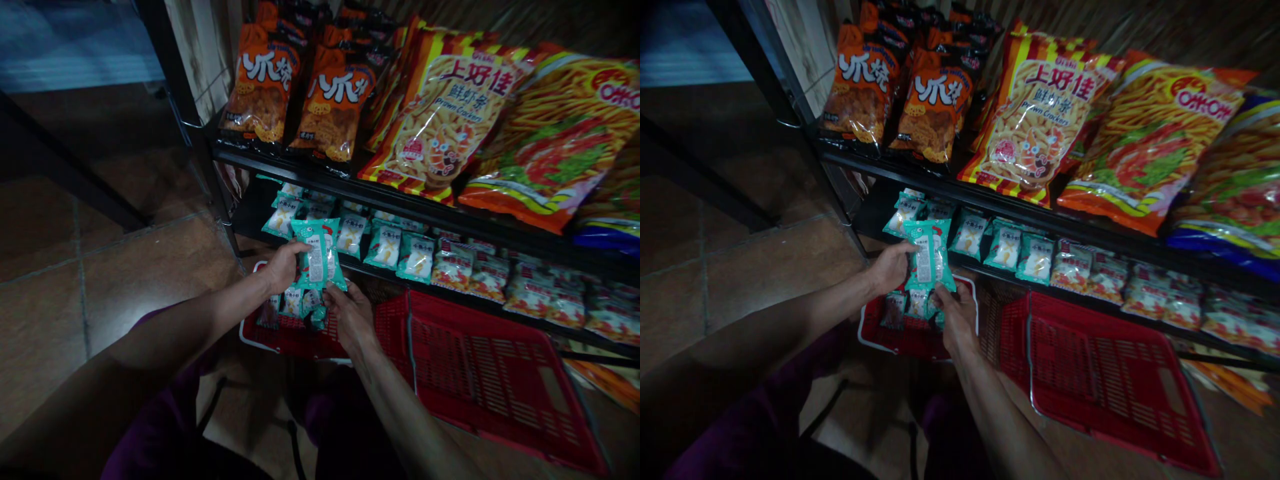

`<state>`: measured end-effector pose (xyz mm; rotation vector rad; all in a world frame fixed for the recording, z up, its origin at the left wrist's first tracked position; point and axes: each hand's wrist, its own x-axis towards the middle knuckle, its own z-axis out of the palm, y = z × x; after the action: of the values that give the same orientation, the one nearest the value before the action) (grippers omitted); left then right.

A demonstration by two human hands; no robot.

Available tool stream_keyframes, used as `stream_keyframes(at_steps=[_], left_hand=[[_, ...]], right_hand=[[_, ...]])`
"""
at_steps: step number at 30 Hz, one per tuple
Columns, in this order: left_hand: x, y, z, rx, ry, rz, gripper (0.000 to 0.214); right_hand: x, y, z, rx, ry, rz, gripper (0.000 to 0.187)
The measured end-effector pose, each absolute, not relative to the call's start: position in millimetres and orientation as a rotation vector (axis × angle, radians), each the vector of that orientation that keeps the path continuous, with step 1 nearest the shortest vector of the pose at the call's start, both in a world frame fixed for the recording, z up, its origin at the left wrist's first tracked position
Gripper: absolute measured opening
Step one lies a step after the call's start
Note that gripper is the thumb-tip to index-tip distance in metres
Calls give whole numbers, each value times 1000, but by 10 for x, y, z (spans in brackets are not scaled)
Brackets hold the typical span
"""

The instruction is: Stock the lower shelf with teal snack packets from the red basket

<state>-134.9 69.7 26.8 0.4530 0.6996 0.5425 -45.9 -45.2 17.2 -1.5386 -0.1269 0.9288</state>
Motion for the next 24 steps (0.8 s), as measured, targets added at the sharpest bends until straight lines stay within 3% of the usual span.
stream_keyframes(at_steps=[24], left_hand=[[-1333,627,237,471,675,494,27]], right_hand=[[-381,-471,97,-1609,-273,856,36]])
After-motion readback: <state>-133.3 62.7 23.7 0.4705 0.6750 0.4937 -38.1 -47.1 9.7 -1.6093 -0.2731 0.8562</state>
